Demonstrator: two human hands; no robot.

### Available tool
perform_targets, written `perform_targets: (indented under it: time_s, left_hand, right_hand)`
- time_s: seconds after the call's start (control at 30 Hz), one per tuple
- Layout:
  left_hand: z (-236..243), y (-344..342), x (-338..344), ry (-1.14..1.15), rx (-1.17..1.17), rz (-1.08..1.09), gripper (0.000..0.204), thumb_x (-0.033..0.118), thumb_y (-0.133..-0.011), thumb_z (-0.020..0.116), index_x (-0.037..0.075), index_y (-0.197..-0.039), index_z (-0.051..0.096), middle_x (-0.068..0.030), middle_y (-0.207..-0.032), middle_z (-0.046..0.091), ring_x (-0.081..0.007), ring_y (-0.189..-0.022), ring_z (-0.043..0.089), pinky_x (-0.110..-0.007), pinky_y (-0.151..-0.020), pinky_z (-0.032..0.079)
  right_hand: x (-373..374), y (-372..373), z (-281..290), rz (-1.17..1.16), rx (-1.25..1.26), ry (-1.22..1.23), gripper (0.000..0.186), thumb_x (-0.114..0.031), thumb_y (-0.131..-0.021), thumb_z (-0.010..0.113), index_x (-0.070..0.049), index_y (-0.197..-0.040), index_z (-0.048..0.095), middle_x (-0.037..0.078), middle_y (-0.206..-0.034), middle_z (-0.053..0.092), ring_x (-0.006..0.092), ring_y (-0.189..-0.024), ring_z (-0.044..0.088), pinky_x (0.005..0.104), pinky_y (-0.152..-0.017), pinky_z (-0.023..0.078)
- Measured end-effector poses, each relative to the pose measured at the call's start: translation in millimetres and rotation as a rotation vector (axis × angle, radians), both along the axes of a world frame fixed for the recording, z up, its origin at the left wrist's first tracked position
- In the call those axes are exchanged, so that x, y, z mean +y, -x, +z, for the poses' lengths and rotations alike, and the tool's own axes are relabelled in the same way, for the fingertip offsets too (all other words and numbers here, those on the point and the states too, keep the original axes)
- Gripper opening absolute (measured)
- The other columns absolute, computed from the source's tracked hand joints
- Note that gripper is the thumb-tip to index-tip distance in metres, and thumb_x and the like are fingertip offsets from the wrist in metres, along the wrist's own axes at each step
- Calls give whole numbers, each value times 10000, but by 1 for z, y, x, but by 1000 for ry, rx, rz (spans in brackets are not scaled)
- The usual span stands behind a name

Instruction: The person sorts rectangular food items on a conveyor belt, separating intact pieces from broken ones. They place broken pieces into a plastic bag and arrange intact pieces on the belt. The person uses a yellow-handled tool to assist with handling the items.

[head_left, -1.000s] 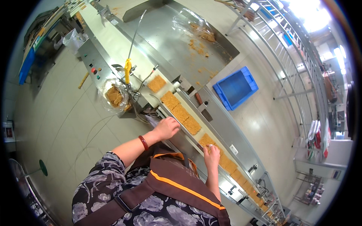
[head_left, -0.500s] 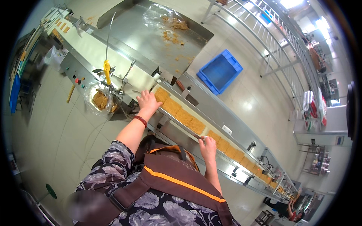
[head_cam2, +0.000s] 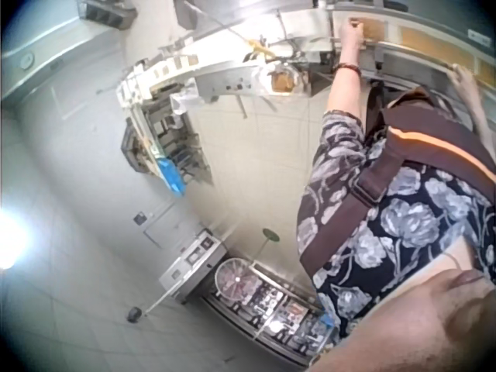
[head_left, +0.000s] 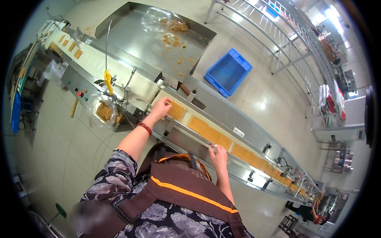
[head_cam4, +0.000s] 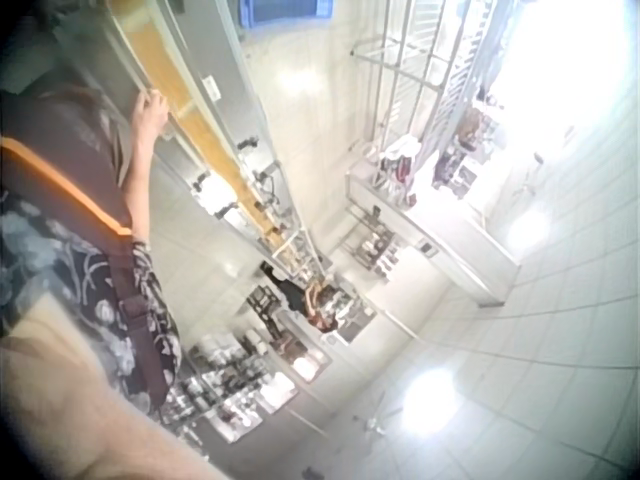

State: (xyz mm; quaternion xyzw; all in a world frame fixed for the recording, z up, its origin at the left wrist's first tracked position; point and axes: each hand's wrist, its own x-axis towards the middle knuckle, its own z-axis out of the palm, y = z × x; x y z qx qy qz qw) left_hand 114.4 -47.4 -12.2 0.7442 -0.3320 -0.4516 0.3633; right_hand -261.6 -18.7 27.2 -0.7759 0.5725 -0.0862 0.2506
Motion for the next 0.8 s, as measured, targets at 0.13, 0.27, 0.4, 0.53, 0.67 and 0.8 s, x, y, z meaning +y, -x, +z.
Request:
perform_targets:
  time_s: [0.13,0.27,0.4,0.53,0.67,0.8]
  left_hand:
    - [-16,39,-1,131,-176,-210,376,240,-843,620,35,-1157,617,-195,-989,690,-337,-931,661,-404,-844,522]
    - [-4,62,24,164,-391,-348,389,286,-887,595,82,-1217,585,-175,-1230,575,-330,-1154,552,-407,-993,452]
    - [4,61,57,331,-395,-307,180,240,-854,622,61,-849,641,-119,-914,623,-310,-902,613,-413,-778,503]
    - [21,42,85,248,-369,-247,181,240,-856,623,62,-824,630,-103,-909,621,-300,-884,615,-395,-758,505]
    - [24,12,108,300,-445,-22,177,241,-857,624,70,-815,624,-94,-900,617,-299,-853,618,-390,-737,508]
    - [37,-37,134,316,-610,182,97,171,-828,642,80,-839,607,-90,-906,606,-299,-881,595,-389,-750,495]
  right_hand:
    - [-4,-10,8,46,-37,22,226,-221,-828,690,-92,-1012,670,142,-1013,643,343,-1005,579,430,-854,473]
    - [-9,-3,2,36,-27,27,235,-208,-825,693,-74,-1017,675,154,-1036,645,347,-1031,575,421,-893,459]
    - [-7,-2,-3,60,-30,5,244,-198,-823,691,-65,-1027,665,156,-1045,647,351,-1004,581,445,-881,461]
    - [-10,-14,-4,108,-12,-15,237,-192,-822,695,-62,-1018,669,156,-1036,648,358,-992,581,447,-869,464]
    - [-20,-26,-5,194,-15,-25,228,-187,-824,695,-59,-1012,671,155,-1017,647,360,-980,581,445,-858,467]
    - [-27,-46,8,227,-12,-8,218,-184,-827,693,-54,-1002,672,153,-997,647,354,-969,584,440,-852,468]
